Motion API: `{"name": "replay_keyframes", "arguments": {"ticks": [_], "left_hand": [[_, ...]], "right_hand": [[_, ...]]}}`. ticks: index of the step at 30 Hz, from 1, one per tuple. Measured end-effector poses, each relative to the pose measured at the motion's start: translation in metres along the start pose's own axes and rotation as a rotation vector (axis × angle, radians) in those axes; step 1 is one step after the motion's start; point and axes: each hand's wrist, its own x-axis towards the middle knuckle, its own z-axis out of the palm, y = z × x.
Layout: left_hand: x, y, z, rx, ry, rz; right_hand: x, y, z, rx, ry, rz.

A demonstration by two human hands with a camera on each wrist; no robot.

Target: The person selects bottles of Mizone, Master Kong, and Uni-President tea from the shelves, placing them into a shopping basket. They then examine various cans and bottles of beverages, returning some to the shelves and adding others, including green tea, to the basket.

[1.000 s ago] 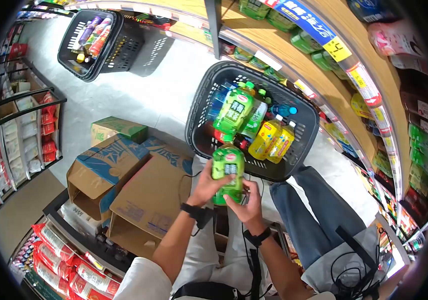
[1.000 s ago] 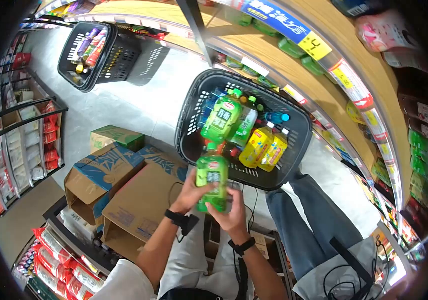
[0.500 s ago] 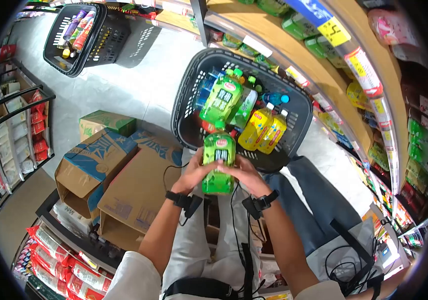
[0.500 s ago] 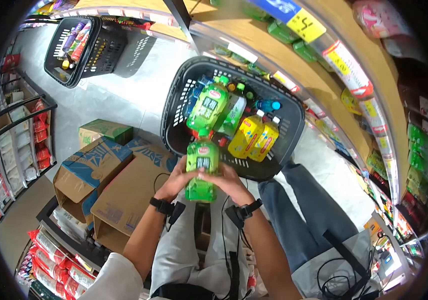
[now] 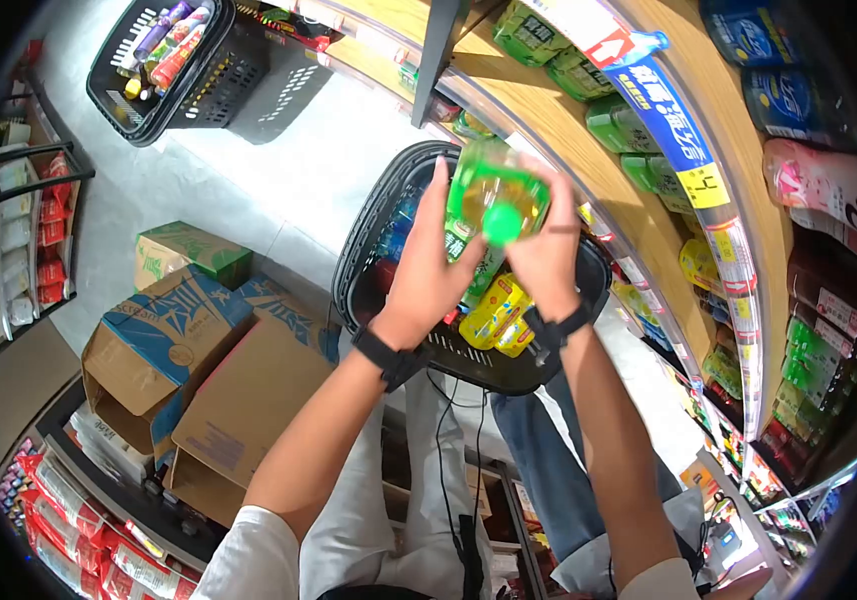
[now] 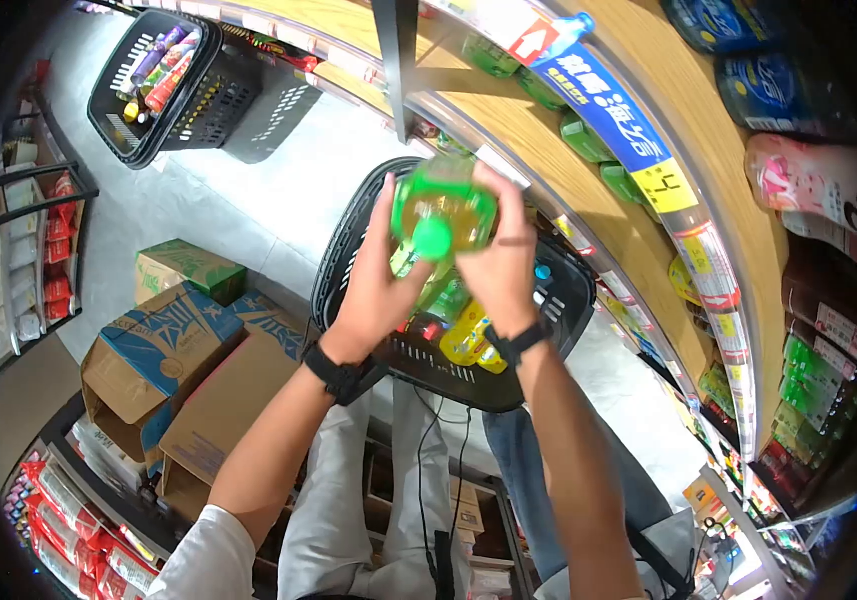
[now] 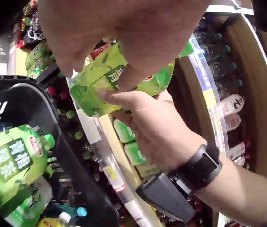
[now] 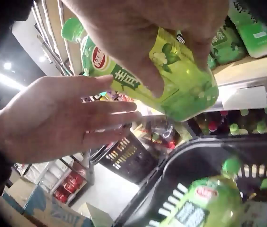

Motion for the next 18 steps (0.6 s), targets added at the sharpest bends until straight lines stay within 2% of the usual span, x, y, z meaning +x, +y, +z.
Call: {"name": "replay_keyframes", "arguments": {"ticks": [1,3,4,5,8,10,12,14,16,18], "left_hand": [[0.008,0.0,0.002,-0.034,-0.038,-0.036],[0.02,0.002,0.002,-0.099,-0.117,-0.103],[0.023,0.001,0.001,-0.046,-0.138,-0.087],[0.02,0.002,-0.001,-0.133,-0.176,-0.126],[0.005,-0.009,-0.01,-0.091,-0.258,-0.276],[-0.009,-0.028,-0.018,-0.031,-0.282,-0.331],[-0.026,-0.044,-0.023,-0.14,-0.246,-0.437],[-0.034,-0.06,-0.03,-0.142,-0.233,-0.535],[-0.041,-0.076,-0.037,-0.226,-0.218,-0.554],[-0.048,-0.088,-0.04,-0.359,-0.196,-0.628]], "right_hand": [[0.021,0.0,0.005,-0.036,0.1,-0.102],[0.061,0.008,0.015,-0.015,0.204,-0.104],[0.075,0.007,0.018,0.042,0.227,-0.082],[0.087,0.005,0.02,0.098,0.25,-0.057],[0.117,0.024,0.026,0.078,0.232,-0.058],[0.135,0.029,0.03,0.002,0.192,-0.117],[0.131,0.021,0.034,-0.457,0.311,-0.23],[0.144,0.041,0.037,-0.115,0.238,-0.143],[0.144,0.051,0.044,0.179,0.186,-0.019],[0.147,0.047,0.043,0.168,0.18,0.024]]}}
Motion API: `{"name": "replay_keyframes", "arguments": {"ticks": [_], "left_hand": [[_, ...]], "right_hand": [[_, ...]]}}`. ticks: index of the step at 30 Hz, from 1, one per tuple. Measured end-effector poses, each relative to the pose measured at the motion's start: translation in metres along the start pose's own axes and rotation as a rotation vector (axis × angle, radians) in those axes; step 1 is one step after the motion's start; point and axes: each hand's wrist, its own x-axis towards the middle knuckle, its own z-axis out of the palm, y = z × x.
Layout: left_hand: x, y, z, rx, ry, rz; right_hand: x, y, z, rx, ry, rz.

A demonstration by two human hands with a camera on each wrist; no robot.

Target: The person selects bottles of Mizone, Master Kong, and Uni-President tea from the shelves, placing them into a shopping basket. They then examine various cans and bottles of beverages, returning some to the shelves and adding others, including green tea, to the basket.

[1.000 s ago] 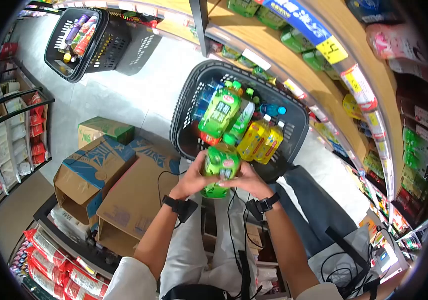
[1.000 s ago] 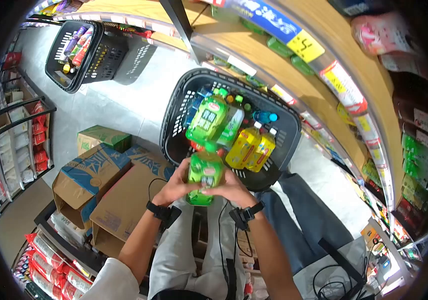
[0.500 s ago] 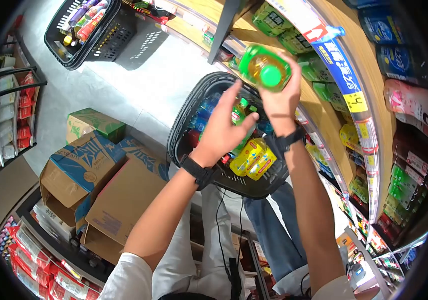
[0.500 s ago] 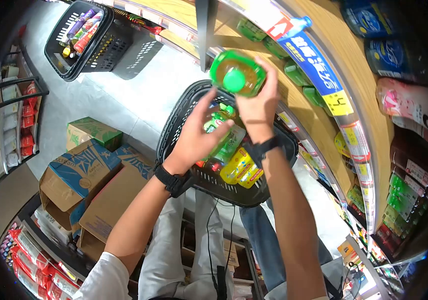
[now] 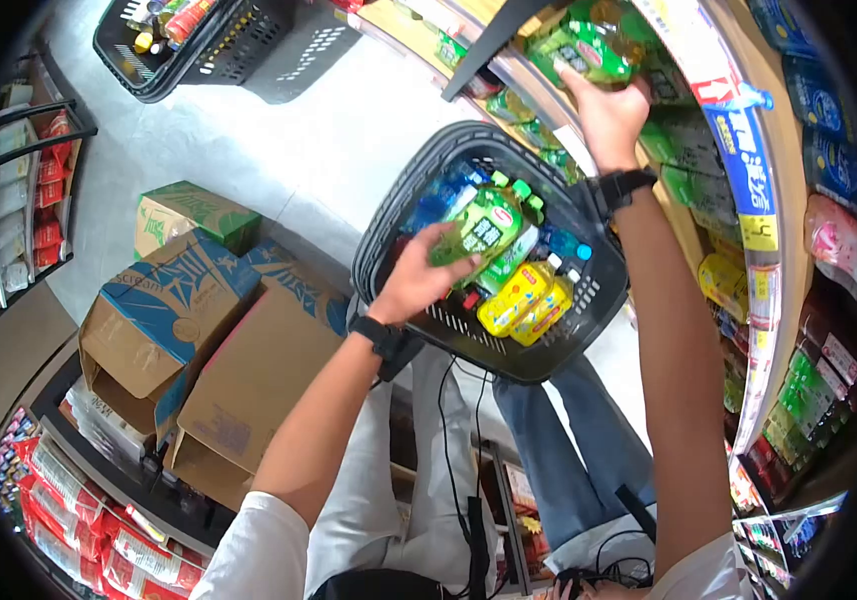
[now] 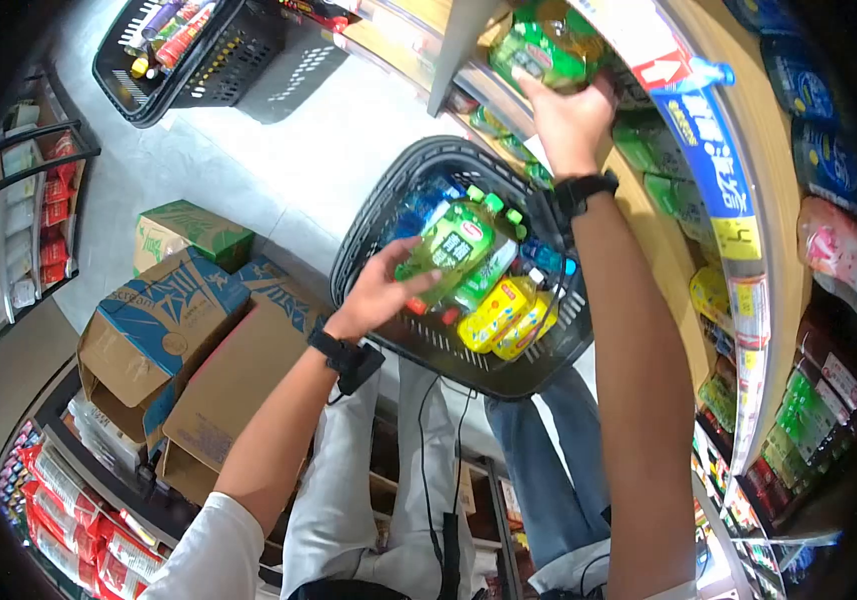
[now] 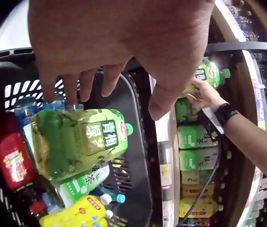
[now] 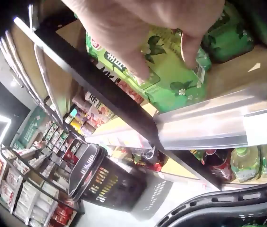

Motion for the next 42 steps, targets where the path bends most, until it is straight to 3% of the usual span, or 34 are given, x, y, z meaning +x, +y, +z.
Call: {"name": "replay_keyframes", "arguments": {"ticks": [4,7,8,11,13,14,15,17,19,23,26,27,29,30,33,34,35,37,39,42], "left_hand": [[0.002,-0.016,-0.004,0.158,0.047,0.014],[0.005,-0.032,-0.002,0.581,0.061,0.118],[0.009,-0.032,0.002,0.622,0.073,0.138],[0.015,-0.047,0.014,0.73,0.139,0.19],[0.013,-0.052,0.018,0.794,0.17,0.17],[0.01,-0.053,0.023,0.855,0.193,0.175],[0.01,-0.052,0.027,0.913,0.219,0.187],[0.008,-0.051,0.031,0.984,0.221,0.145],[0.011,-0.05,0.036,1.057,0.212,0.095],[0.017,-0.043,0.049,1.135,0.239,-0.047],[0.018,-0.038,0.055,1.198,0.286,-0.06],[0.02,-0.045,0.049,1.023,0.227,-0.015],[0.027,-0.063,0.031,0.674,0.109,0.07],[0.021,-0.06,0.033,0.573,0.102,0.029],[-0.011,-0.01,0.046,0.064,-0.097,-0.475],[-0.026,-0.011,0.051,0.077,-0.13,-0.411],[-0.033,-0.022,0.052,-0.035,-0.109,-0.418],[-0.046,-0.038,0.047,-0.177,-0.244,-0.497],[-0.072,-0.041,0.06,-0.113,-0.203,-0.466],[-0.104,-0.047,0.081,0.3,-0.09,-0.323]], "right_hand": [[0.01,0.004,-0.006,-0.402,-0.047,0.046],[0.006,-0.023,-0.013,-0.394,-0.154,0.106],[-0.002,-0.036,-0.01,-0.265,-0.091,0.009],[-0.007,-0.046,-0.018,-0.575,-0.061,0.183],[-0.016,0.05,-0.019,-0.009,0.181,0.225],[-0.034,0.048,-0.027,-0.16,0.112,0.105],[-0.054,0.042,-0.035,-0.17,0.059,0.243],[-0.103,0.057,-0.051,-0.104,0.111,0.1],[-0.155,0.052,-0.069,-0.25,0.128,0.02],[-0.279,0.052,-0.095,0.018,0.124,0.424],[-0.363,0.05,-0.114,-0.071,0.076,0.492],[-0.384,0.047,-0.118,-0.077,0.054,0.504],[-0.409,0.039,-0.121,0.081,0.066,0.84],[-0.413,0.032,-0.119,0.219,0.071,0.876],[-0.392,-0.004,-0.127,0.521,0.026,1.145],[-0.383,-0.007,-0.13,0.607,-0.048,1.164],[-0.375,-0.011,-0.13,0.748,0.007,1.22],[-0.358,-0.017,-0.128,1.032,0.117,1.32],[-0.343,-0.021,-0.135,1.149,0.052,1.388],[-0.343,-0.019,-0.14,1.177,-0.115,1.406]]}}
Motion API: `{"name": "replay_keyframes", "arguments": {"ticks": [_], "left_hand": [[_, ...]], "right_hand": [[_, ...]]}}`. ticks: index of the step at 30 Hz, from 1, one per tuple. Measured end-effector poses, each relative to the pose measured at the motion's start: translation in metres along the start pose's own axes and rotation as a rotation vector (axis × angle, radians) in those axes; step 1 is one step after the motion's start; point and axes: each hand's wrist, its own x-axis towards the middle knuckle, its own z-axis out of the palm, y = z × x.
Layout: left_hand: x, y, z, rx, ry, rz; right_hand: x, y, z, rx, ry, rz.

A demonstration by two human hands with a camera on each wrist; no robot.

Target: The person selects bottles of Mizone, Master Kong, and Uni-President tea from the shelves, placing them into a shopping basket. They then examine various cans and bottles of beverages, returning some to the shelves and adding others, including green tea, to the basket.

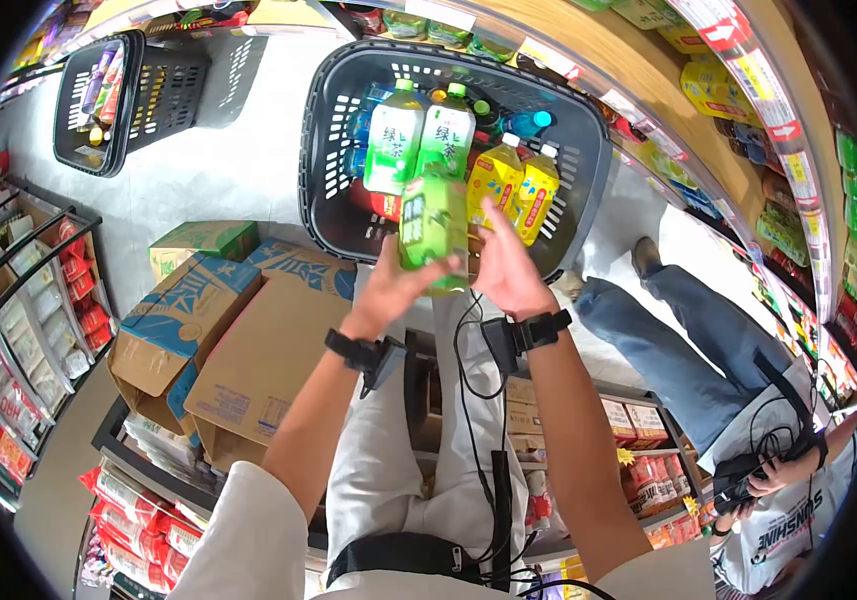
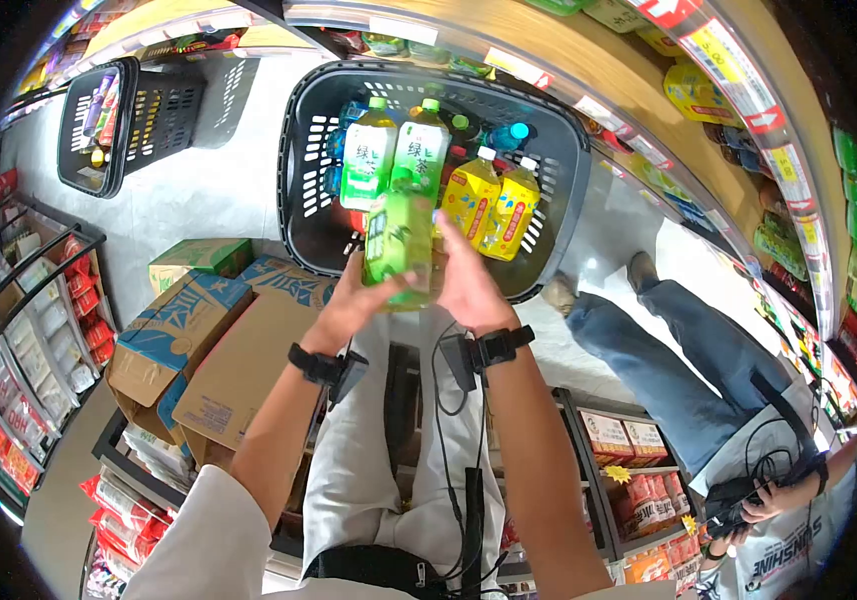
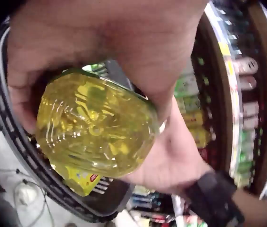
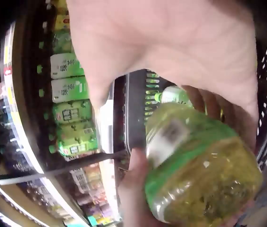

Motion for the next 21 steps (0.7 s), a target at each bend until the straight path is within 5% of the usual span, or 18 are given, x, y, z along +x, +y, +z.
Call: {"name": "replay_keyframes", "arguments": {"ticks": [3,6,12,15,19,21], "left_hand": [[-0.022,0.003,0.014,0.343,0.07,0.118],[-0.026,-0.007,0.021,0.382,0.076,0.265],[-0.009,-0.01,0.022,0.015,0.013,-0.021],[-0.005,-0.001,0.018,-0.083,0.037,0.005],[0.004,0.023,0.006,-0.104,-0.023,0.151],[0.008,0.04,0.0,-0.147,-0.034,0.285]], "right_hand": [[0.012,0.029,-0.023,-0.268,0.015,-0.078],[0.007,0.038,-0.043,-0.137,0.063,0.016],[0.007,0.039,-0.055,-0.056,0.077,0.011],[0.005,0.023,-0.037,-0.36,0.159,0.021],[-0.009,-0.013,0.02,-0.76,0.101,-0.365],[0.01,-0.028,0.014,-0.889,0.123,-0.371]]}}
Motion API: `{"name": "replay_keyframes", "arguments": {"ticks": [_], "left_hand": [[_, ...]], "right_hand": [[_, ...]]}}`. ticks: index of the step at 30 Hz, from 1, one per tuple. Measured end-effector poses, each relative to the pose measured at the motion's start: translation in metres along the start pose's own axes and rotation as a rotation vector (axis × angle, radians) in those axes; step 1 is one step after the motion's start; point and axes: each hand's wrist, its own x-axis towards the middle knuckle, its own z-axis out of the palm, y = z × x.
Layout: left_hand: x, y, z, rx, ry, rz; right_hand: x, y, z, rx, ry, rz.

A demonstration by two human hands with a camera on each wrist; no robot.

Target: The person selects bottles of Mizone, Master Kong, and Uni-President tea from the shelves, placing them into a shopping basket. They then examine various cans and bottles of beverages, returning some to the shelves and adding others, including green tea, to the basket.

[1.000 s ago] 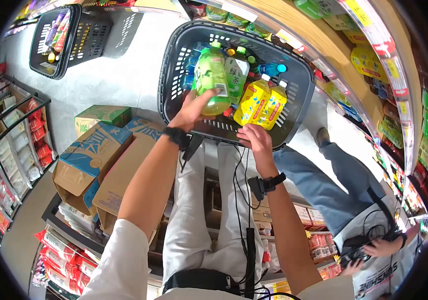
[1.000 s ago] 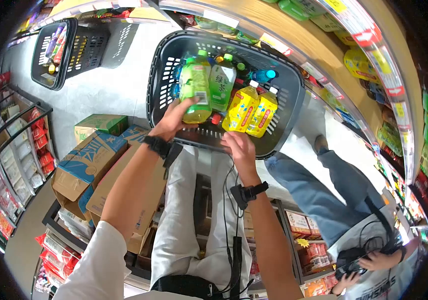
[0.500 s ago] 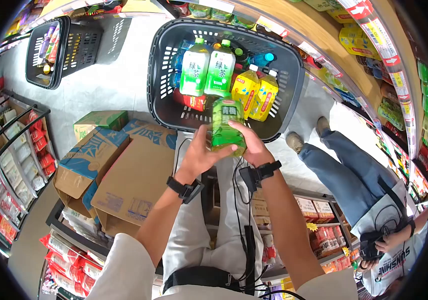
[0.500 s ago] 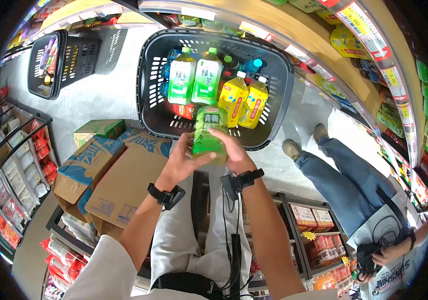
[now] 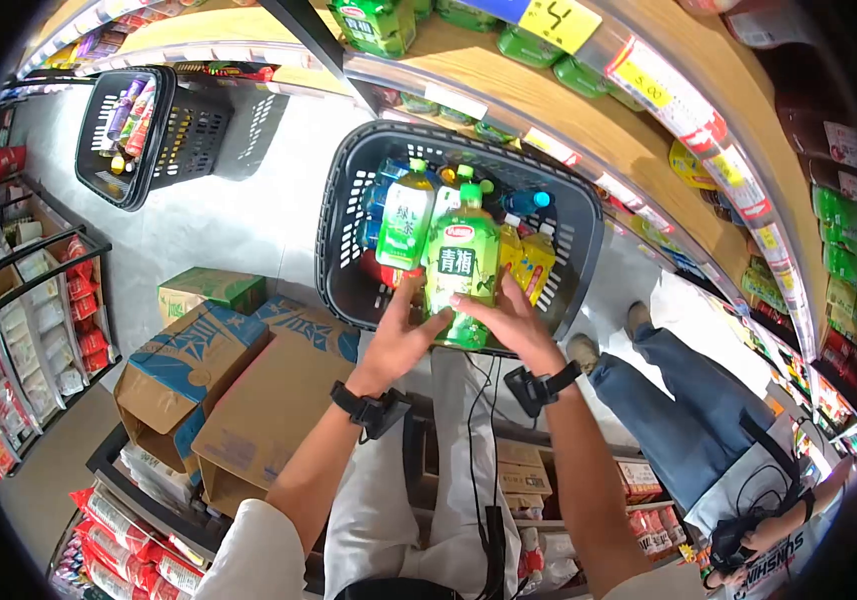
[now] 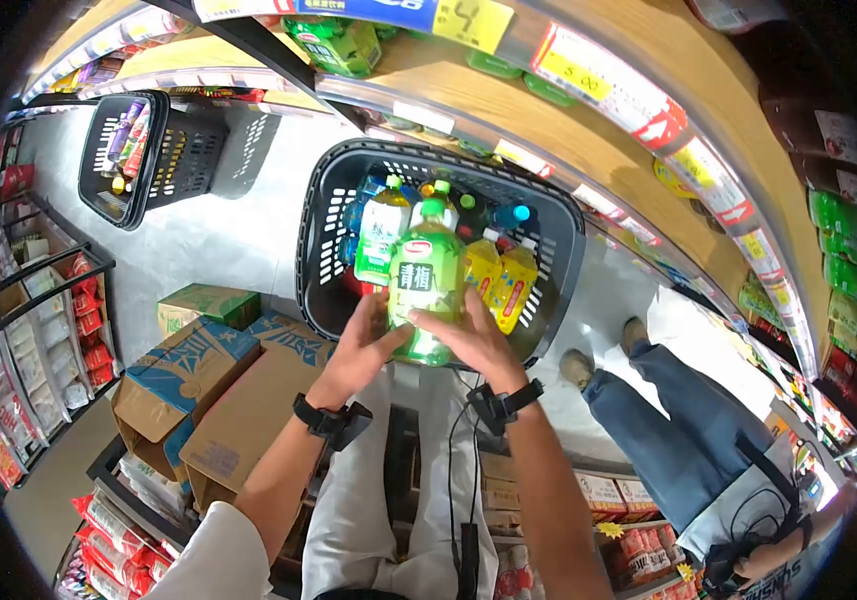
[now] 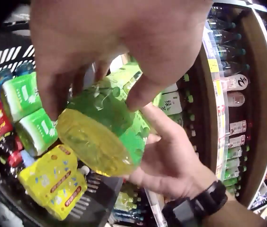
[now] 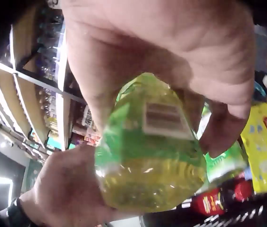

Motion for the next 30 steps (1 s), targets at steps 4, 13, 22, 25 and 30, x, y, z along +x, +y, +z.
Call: {"name": "replay_keyframes", "arguments": {"ticks": [4,13,22,25,30], "left_hand": [[0.048,0.035,-0.01,0.124,0.004,0.359],[0.163,0.122,-0.013,0.153,0.081,0.707],[0.225,0.149,-0.021,0.227,0.086,0.748],[0.233,0.158,-0.019,0.261,0.103,0.681],[0.241,0.174,-0.015,0.377,0.157,0.707]], "right_hand": [[0.038,-0.06,-0.013,-0.283,0.008,-0.513],[0.127,-0.173,-0.014,-0.629,0.422,-1.07],[0.183,-0.183,-0.021,-0.553,0.527,-0.784],[0.194,-0.187,-0.028,-0.558,0.495,-0.755],[0.21,-0.202,-0.042,-0.862,0.572,-0.736]]}}
